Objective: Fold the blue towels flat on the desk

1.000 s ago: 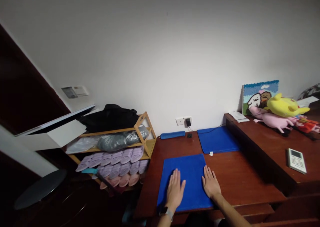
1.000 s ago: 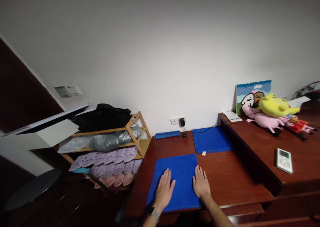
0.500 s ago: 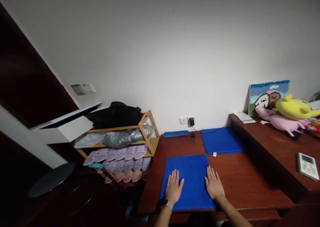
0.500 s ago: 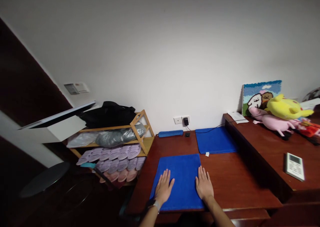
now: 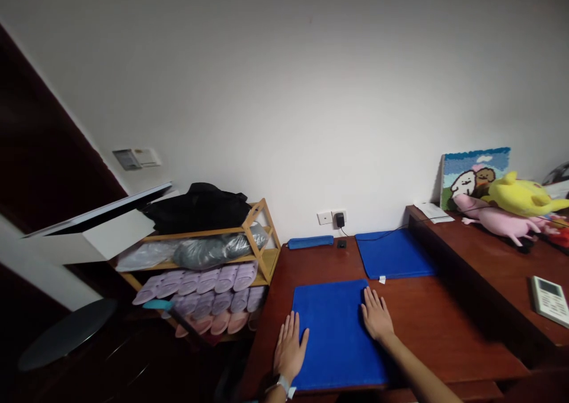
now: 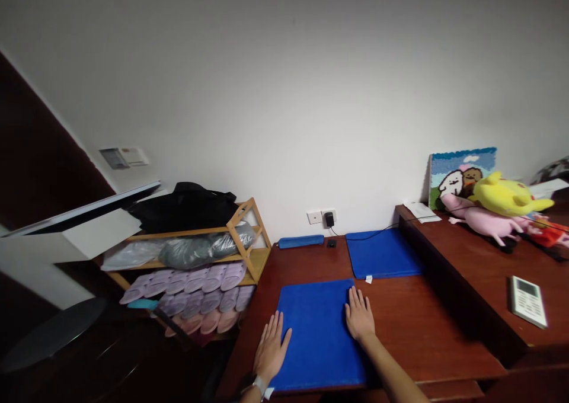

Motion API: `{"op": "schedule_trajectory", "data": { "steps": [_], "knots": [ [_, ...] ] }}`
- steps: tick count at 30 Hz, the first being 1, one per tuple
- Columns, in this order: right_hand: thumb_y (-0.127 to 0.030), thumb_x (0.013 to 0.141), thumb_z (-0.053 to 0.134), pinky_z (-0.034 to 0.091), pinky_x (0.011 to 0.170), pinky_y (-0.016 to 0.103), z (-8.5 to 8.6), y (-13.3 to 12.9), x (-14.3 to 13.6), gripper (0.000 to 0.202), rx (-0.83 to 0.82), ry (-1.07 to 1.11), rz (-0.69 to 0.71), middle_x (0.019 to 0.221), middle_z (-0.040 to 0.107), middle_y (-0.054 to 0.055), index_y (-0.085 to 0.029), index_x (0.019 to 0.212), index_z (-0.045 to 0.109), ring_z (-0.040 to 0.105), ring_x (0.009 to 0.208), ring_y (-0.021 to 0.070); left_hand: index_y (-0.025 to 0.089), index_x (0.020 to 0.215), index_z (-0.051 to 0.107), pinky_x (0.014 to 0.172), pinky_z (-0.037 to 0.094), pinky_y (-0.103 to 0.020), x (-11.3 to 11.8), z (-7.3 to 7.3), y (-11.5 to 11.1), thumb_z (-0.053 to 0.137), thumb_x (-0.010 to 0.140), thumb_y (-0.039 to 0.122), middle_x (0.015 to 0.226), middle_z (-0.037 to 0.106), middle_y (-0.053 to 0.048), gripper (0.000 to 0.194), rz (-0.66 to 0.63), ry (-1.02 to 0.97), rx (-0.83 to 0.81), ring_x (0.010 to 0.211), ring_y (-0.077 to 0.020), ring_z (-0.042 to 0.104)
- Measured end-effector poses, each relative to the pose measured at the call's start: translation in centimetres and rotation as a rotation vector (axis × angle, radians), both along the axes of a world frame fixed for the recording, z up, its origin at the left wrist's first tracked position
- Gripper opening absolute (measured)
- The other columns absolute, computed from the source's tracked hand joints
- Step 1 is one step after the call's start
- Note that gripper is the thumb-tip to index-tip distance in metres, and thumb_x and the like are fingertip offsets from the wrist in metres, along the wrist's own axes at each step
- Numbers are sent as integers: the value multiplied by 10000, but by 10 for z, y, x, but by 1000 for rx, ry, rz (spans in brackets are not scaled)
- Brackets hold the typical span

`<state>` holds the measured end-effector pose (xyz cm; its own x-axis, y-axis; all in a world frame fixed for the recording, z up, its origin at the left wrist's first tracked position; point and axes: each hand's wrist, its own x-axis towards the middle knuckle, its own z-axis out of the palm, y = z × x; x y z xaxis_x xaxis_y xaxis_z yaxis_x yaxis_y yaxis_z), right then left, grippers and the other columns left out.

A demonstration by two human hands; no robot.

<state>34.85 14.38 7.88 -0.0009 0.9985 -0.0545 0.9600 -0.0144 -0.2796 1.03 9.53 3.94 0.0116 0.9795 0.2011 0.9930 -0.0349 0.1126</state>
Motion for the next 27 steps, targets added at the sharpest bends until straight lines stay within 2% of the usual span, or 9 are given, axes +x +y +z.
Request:
{"op": "schedule_trajectory", "data": {
  "steps": [3, 7, 12, 16, 20, 23, 24, 27],
  "knots": [
    [-390, 1040, 170, 142, 1310, 443, 9, 29, 0, 675, -27, 9, 18, 1740, 179, 43, -126, 1660, 200, 154, 1614, 228, 180, 1650, 275, 1294, 305, -511, -3, -3, 0, 270, 1058, 573, 1709, 309, -88, 710, 9, -3, -16, 1587, -273, 273],
    [-387, 1040, 180, 136, 1312, 421, -3, 48, 2, 680, -24, 7, 29, 1734, 202, 67, -96, 1652, 221, 177, 1609, 225, 177, 1651, 264, 1303, 293, -485, -6, -7, 0, 275, 1060, 566, 1719, 285, -74, 708, 11, -5, -13, 1590, -261, 266],
    [-397, 1041, 158, 132, 1317, 419, -23, 50, 4, 691, 26, 39, 23, 1732, 203, 77, -73, 1650, 216, 174, 1609, 215, 217, 1662, 220, 1295, 312, -493, -8, -10, 1, 299, 1059, 563, 1721, 291, -57, 700, 10, -6, -2, 1588, -265, 272],
    [-385, 1037, 167, 125, 1317, 422, -21, 50, 4, 692, 24, 41, 16, 1733, 192, 83, -63, 1648, 214, 170, 1611, 218, 212, 1656, 246, 1293, 309, -507, -10, -6, -1, 269, 1063, 574, 1719, 288, -62, 694, 5, 6, -29, 1582, -263, 289],
    [-388, 1038, 162, 114, 1316, 413, -16, 50, 4, 691, 14, 63, 22, 1736, 176, 70, -69, 1651, 196, 153, 1614, 212, 209, 1618, 372, 1264, 347, -547, -6, 4, 8, 317, 1043, 609, 1690, 359, -101, 703, 25, 69, -24, 1554, -319, 353],
    [-403, 1040, 167, 104, 1316, 408, -15, 49, 4, 693, 16, 71, 21, 1736, 173, 64, -79, 1652, 193, 149, 1614, 209, 166, 1608, 394, 1261, 345, -569, 27, 20, 30, 318, 1047, 586, 1679, 370, -139, 705, 18, 91, 58, 1551, -349, 355],
    [-403, 1040, 167, 101, 1316, 407, -16, 49, 4, 692, 19, 72, 19, 1736, 172, 64, -80, 1651, 197, 145, 1615, 208, 157, 1617, 370, 1268, 338, -559, 47, 26, 39, 299, 1058, 560, 1684, 358, -139, 693, -23, 81, 72, 1558, -336, 343],
    [-396, 1040, 174, 98, 1315, 410, -20, 50, 5, 688, 29, 69, 24, 1733, 170, 77, -75, 1648, 208, 138, 1616, 207, 197, 1649, 274, 1293, 314, -514, 118, 37, 66, 250, 1078, 513, 1705, 321, -88, 653, -257, 27, 28, 1580, -273, 303]
  ]
}}
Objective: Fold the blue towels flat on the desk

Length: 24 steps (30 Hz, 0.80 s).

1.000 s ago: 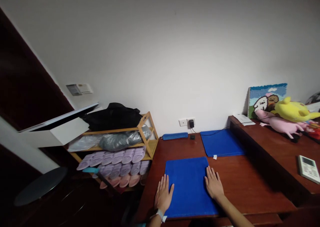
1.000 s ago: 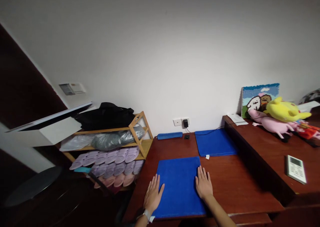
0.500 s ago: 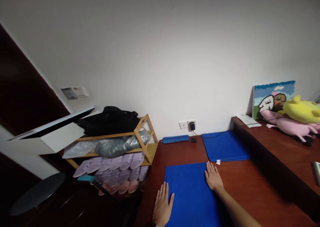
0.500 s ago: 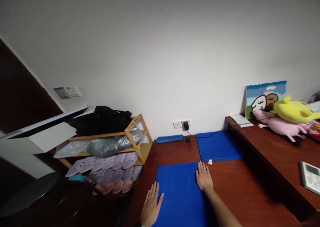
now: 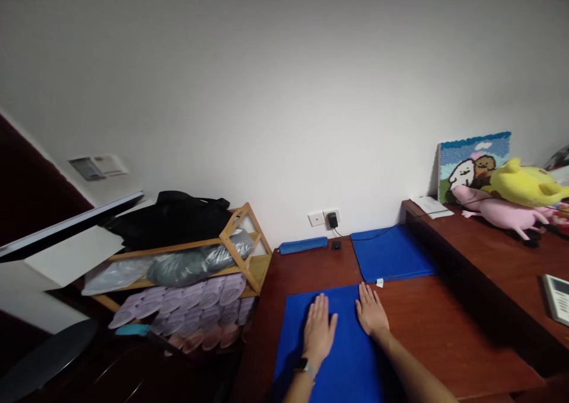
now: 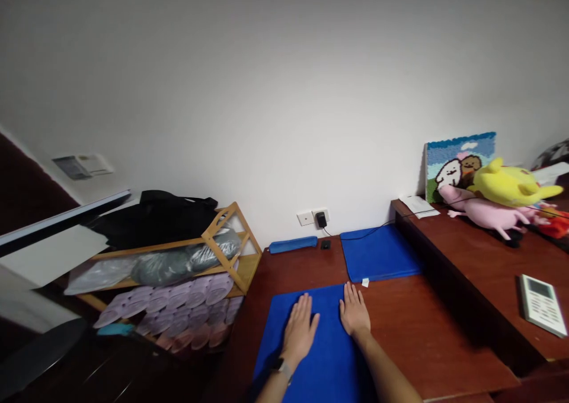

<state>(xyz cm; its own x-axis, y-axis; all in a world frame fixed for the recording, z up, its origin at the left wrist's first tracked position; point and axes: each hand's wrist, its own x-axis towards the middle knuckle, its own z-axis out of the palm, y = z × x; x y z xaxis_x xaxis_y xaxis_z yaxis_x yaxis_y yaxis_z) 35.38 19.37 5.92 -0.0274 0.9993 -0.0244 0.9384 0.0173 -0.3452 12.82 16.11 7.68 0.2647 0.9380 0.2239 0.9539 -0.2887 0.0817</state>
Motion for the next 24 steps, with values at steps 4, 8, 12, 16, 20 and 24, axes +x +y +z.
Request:
{"op": "schedule_trajectory", "data": {
  "steps": [4, 8, 12, 16, 20, 24],
  "knots": [
    [-372, 1037, 202, 108, 1312, 436, -9, 2, 2, 674, 17, -15, 28, 1732, 162, 84, -95, 1651, 219, 147, 1614, 213, 199, 1655, 250, 1318, 262, -460, 75, -5, 24, 148, 1084, 509, 1724, 277, -56, 658, -156, -67, -155, 1598, -220, 245],
    [-364, 1037, 203, 118, 1311, 439, -10, 3, 3, 669, 15, -22, 34, 1730, 172, 88, -91, 1647, 238, 147, 1615, 220, 201, 1656, 258, 1326, 225, -454, 78, -20, 34, 103, 1077, 534, 1729, 270, -57, 685, -138, -80, -206, 1606, -212, 218],
    [-388, 1045, 169, 102, 1317, 410, -2, 1, 2, 682, 1, -5, 3, 1732, 187, 85, -76, 1648, 215, 144, 1615, 206, 183, 1658, 251, 1314, 242, -497, 19, -24, 42, 157, 1069, 575, 1727, 274, -96, 713, -30, -39, -170, 1602, -250, 246],
    [-408, 1044, 160, 99, 1319, 412, 1, -1, 2, 691, -11, -4, -7, 1734, 188, 68, -86, 1654, 198, 153, 1614, 205, 170, 1650, 279, 1296, 256, -516, -58, -21, 46, 169, 1065, 600, 1711, 314, -123, 735, 121, -31, -135, 1592, -272, 277],
    [-408, 1043, 168, 104, 1318, 415, -4, 0, 1, 691, -7, -6, -7, 1734, 187, 63, -93, 1657, 201, 157, 1613, 203, 155, 1645, 293, 1290, 266, -499, -102, -23, 47, 174, 1060, 618, 1710, 313, -126, 755, 204, -30, -125, 1591, -275, 276],
    [-397, 1043, 168, 106, 1317, 419, -6, 1, 1, 685, 2, -13, -13, 1736, 181, 63, -96, 1658, 202, 156, 1614, 206, 144, 1646, 284, 1291, 268, -485, -111, -23, 48, 175, 1058, 620, 1714, 303, -126, 764, 217, -28, -130, 1596, -273, 261]
  ]
}}
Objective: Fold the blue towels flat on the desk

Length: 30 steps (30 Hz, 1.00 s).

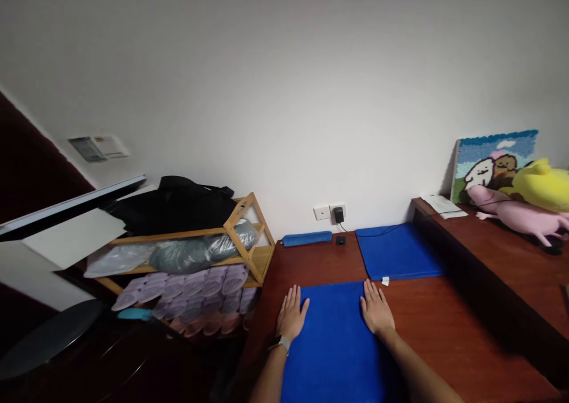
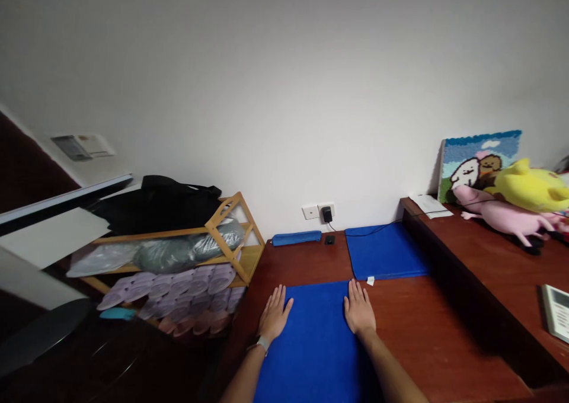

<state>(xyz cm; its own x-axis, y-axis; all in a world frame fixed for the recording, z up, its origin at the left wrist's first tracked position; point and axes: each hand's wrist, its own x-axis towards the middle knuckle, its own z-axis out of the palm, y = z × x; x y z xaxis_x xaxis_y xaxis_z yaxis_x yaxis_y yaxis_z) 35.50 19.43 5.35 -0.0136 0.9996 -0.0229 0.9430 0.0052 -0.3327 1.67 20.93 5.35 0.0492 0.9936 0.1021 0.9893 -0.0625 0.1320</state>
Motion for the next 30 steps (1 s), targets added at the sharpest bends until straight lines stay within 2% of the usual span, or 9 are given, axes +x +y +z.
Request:
{"op": "schedule_trajectory", "data": {
  "steps": [3, 5, 8, 12, 15, 17, 19, 26, 30],
  "knots": [
    [-403, 1045, 170, 109, 1318, 423, 2, 0, 0, 686, 6, 5, 2, 1736, 187, 69, -93, 1656, 209, 152, 1615, 208, 119, 1645, 274, 1296, 264, -497, 5, 8, 0, 197, 1060, 604, 1704, 323, -145, 764, 0, 13, -5, 1593, -278, 271],
    [-406, 1047, 169, 108, 1319, 417, 2, 0, 0, 686, 7, 11, 5, 1736, 191, 71, -90, 1654, 214, 152, 1615, 206, 104, 1647, 258, 1300, 258, -509, 21, 14, -2, 196, 1068, 575, 1703, 319, -156, 749, -20, 9, 31, 1593, -281, 270],
    [-402, 1048, 167, 108, 1317, 414, 1, 1, 1, 681, 11, 15, 7, 1735, 191, 72, -95, 1654, 214, 151, 1614, 204, 133, 1660, 211, 1308, 250, -506, 74, 20, -11, 186, 1080, 531, 1722, 278, -124, 704, -173, -26, 90, 1600, -266, 249],
    [-380, 1044, 193, 115, 1312, 433, -4, 1, 3, 668, 22, 2, 42, 1732, 184, 82, -111, 1655, 226, 148, 1614, 211, 199, 1673, 166, 1310, 275, -473, 165, 9, -27, 206, 1082, 499, 1732, 259, -68, 663, -411, -88, 37, 1602, -233, 244],
    [-359, 1038, 203, 115, 1311, 426, -6, 1, 4, 665, 32, -28, 71, 1736, 166, 79, -105, 1653, 225, 122, 1617, 213, 197, 1666, 216, 1322, 252, -464, 198, -2, -36, 176, 1082, 498, 1730, 257, -65, 658, -421, -117, -16, 1607, -225, 225],
    [-364, 1038, 195, 118, 1312, 419, -5, 1, 4, 670, 24, -24, 55, 1734, 176, 79, -97, 1652, 223, 126, 1617, 210, 190, 1662, 228, 1321, 249, -487, 192, -5, -38, 166, 1079, 510, 1727, 260, -78, 668, -375, -118, -21, 1605, -241, 231],
    [-379, 1041, 181, 117, 1314, 420, -3, 1, 3, 676, 16, -1, 31, 1731, 192, 83, -92, 1651, 226, 144, 1615, 209, 187, 1664, 215, 1312, 260, -517, 166, -6, -39, 176, 1075, 530, 1725, 261, -90, 682, -314, -102, -8, 1600, -265, 246],
    [-391, 1042, 156, 115, 1314, 418, 0, -1, 2, 686, 5, -6, 12, 1734, 187, 67, -89, 1655, 209, 164, 1612, 203, 159, 1651, 267, 1292, 280, -525, 32, -4, -51, 197, 1060, 612, 1709, 306, -125, 748, 5, -7, 8, 1586, -287, 287],
    [-393, 1040, 158, 109, 1315, 422, 2, 2, 0, 692, -14, -34, 0, 1737, 179, 71, -80, 1656, 193, 161, 1613, 205, 166, 1656, 250, 1289, 287, -517, 7, -9, -57, 210, 1053, 631, 1714, 303, -121, 762, 36, 4, 51, 1589, -283, 281]
  ]
}}
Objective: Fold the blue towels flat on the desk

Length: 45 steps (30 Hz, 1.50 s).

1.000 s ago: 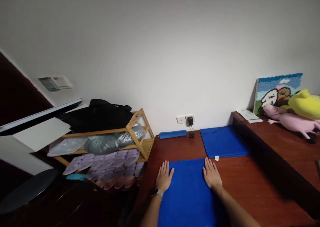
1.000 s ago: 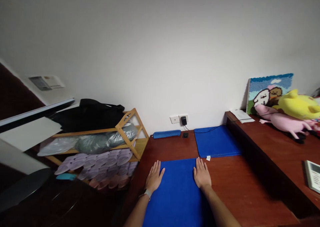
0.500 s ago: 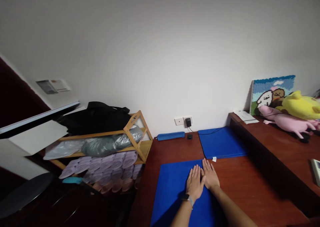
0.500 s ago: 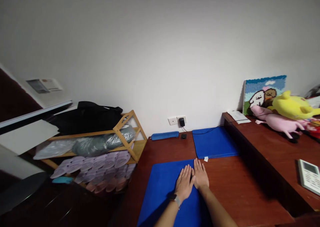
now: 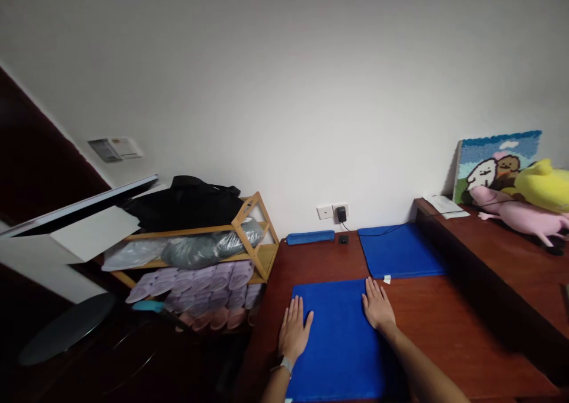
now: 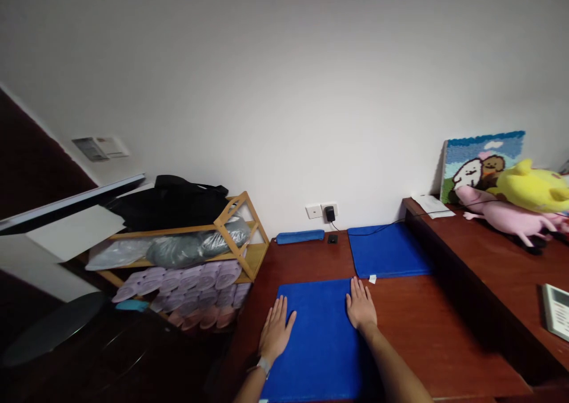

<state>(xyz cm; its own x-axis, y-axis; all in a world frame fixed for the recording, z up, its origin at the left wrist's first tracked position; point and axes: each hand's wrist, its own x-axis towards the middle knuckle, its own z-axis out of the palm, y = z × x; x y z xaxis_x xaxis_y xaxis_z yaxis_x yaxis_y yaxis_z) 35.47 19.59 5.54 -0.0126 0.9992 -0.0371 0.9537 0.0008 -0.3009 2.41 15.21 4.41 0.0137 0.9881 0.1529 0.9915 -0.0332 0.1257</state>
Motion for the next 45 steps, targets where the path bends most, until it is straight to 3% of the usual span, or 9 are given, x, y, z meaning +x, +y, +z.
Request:
{"op": "schedule_trajectory", "data": {
  "steps": [6, 12, 21, 26, 30, 33, 36, 40, 45],
  "knots": [
    [-392, 1042, 147, 136, 1311, 439, 5, -4, -2, 689, -53, -1, -19, 1743, 166, 77, -91, 1661, 179, 154, 1613, 213, 183, 1665, 211, 1289, 280, -509, 5, -5, 1, 207, 1052, 632, 1712, 316, -121, 760, -2, -5, 44, 1585, -280, 295],
    [-433, 1044, 132, 135, 1315, 450, -1, -47, -2, 694, -36, 13, -20, 1743, 158, 41, -132, 1666, 181, 131, 1616, 219, 165, 1657, 247, 1288, 276, -521, 7, -4, 3, 198, 1048, 637, 1708, 318, -134, 772, 2, -16, 47, 1586, -285, 291],
    [-410, 1039, 150, 113, 1320, 433, 12, -61, -7, 688, -30, 17, -30, 1735, 174, 35, -115, 1658, 210, 130, 1615, 210, 93, 1629, 309, 1310, 238, -513, 5, 20, 6, 211, 1048, 621, 1707, 295, -151, 792, -4, 14, -65, 1593, -286, 264],
    [-388, 1036, 169, 106, 1321, 444, 14, -62, -7, 681, -30, 22, -26, 1733, 169, 47, -101, 1652, 213, 133, 1617, 226, 123, 1654, 217, 1327, 207, -496, 75, 40, 2, 172, 1070, 573, 1736, 213, -108, 739, -222, -19, -6, 1611, -253, 202],
    [-370, 1036, 185, 87, 1318, 454, 12, -62, -6, 668, -28, -1, 1, 1734, 175, 64, -108, 1650, 220, 117, 1619, 235, 174, 1664, 180, 1320, 253, -467, 160, 30, -10, 167, 1084, 513, 1738, 222, -68, 672, -448, -59, -42, 1606, -227, 219],
    [-362, 1035, 190, 89, 1313, 475, 8, -61, -4, 658, -23, -14, 30, 1735, 152, 67, -127, 1648, 231, 105, 1621, 241, 208, 1665, 186, 1312, 279, -473, 186, 20, -17, 135, 1091, 462, 1728, 259, -51, 629, -476, -73, -65, 1597, -223, 249],
    [-375, 1038, 179, 98, 1314, 469, 7, -61, -5, 664, -12, 5, 10, 1732, 157, 63, -119, 1649, 220, 120, 1620, 235, 202, 1658, 220, 1313, 270, -485, 166, 18, -21, 151, 1084, 518, 1725, 260, -59, 659, -457, -51, -98, 1597, -234, 250],
    [-396, 1041, 152, 95, 1318, 444, 9, -62, -7, 679, -15, 8, -22, 1735, 163, 47, -99, 1650, 196, 130, 1618, 226, 151, 1650, 242, 1317, 247, -487, 91, 19, -27, 156, 1064, 608, 1725, 243, -88, 748, -284, -21, -124, 1599, -244, 240],
    [-399, 1037, 155, 113, 1316, 447, 10, -62, -6, 684, -21, -2, -21, 1736, 174, 52, -104, 1653, 198, 141, 1615, 223, 147, 1648, 266, 1302, 276, -497, 6, 1, -42, 222, 1050, 633, 1720, 273, -108, 772, -64, 25, -47, 1592, -265, 269]
  ]
}}
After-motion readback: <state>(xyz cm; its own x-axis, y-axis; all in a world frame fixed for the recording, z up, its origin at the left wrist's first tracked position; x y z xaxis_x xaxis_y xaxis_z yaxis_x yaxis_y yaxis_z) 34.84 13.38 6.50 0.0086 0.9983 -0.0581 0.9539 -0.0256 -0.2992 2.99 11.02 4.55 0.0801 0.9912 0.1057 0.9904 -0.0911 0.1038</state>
